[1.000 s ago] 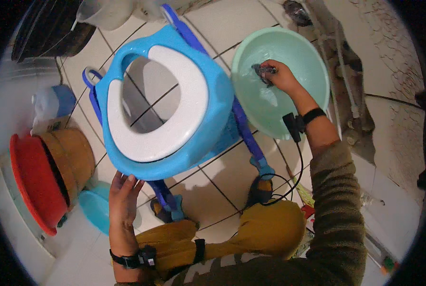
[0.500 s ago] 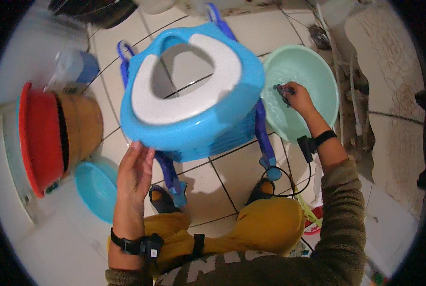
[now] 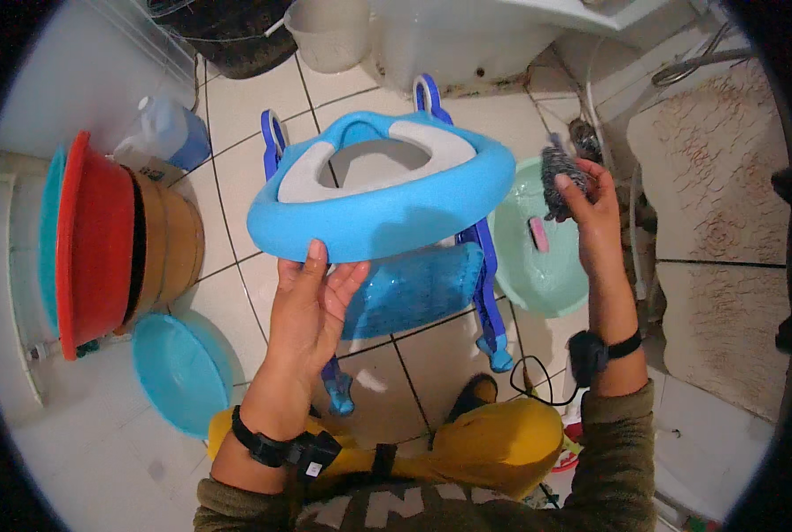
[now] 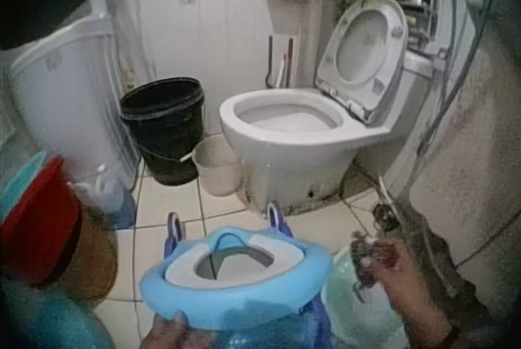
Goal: The person rinses a blue and white child's potty with a handheld shower head, then scrubs the seat and rim with a steel wool pad. The person repeatedly dips the pad into a basin of water and scrubs different parts of the potty.
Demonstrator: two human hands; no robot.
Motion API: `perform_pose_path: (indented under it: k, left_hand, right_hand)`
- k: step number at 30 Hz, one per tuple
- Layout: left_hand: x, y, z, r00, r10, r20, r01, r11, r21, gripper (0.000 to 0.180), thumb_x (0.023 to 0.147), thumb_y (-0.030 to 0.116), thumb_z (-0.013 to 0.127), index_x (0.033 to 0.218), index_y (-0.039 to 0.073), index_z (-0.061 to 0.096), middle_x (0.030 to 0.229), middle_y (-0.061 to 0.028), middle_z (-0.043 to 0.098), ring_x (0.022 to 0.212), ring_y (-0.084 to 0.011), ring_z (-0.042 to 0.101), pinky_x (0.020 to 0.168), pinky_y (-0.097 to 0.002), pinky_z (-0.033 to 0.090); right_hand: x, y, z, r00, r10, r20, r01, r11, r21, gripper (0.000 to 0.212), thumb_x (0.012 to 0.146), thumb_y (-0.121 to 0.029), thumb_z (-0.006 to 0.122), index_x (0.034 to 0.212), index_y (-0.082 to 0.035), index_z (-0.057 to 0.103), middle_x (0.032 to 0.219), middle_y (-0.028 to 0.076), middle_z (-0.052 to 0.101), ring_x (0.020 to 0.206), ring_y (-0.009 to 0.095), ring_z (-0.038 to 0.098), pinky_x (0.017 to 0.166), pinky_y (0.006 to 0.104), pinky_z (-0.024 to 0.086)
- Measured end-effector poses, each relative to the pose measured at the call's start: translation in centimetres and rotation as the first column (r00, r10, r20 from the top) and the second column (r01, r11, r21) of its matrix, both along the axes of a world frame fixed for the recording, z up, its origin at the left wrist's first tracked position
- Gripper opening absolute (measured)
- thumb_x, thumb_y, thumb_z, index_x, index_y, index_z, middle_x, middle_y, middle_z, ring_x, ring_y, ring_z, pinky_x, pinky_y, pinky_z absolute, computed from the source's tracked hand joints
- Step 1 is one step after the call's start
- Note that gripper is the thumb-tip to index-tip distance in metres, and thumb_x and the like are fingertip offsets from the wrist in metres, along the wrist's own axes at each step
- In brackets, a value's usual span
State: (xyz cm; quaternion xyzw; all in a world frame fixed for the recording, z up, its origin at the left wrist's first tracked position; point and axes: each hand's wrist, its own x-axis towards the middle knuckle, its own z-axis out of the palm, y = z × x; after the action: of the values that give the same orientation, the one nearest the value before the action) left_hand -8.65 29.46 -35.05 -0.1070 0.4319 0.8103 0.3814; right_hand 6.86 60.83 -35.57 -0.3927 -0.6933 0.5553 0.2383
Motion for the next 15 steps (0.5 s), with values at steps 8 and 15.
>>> perform_pose_path:
  k: [8,15]
  left_hand:
    - [-0.3,0.5,0.6,0.998,0.045,0.032,-0.049,0.990,0.129,0.049,0.100,0.018,0.054,0.142,0.018,0.028,0.134,-0.0092,0.049,0.117,-0.0261,0.056,0.097,-0.0417,0.051]
    - [-0.4,0.1,0.0,0.995,0.088,0.041,-0.094,0.983,0.157,0.046,0.096,0.014,0.060,0.134,0.016,0.034,0.129,-0.0072,0.050,0.109,-0.0212,0.059,0.090,-0.0396,0.054]
  right_hand:
    - [-11.6,-13.4,7.5,0.834,0.529,0.159,-0.458,0.501,0.735,0.031,0.070,-0.005,0.074,0.099,-0.005,0.063,0.105,0.014,0.056,0.099,0.034,0.056,0.085,0.0395,0.046]
    - [-15.5,-18.2,7.2,0.714,0.579,0.393,-0.584,0.184,0.790,0.031,0.061,-0.004,0.073,0.090,-0.006,0.064,0.098,0.012,0.055,0.088,0.033,0.054,0.074,0.0417,0.045]
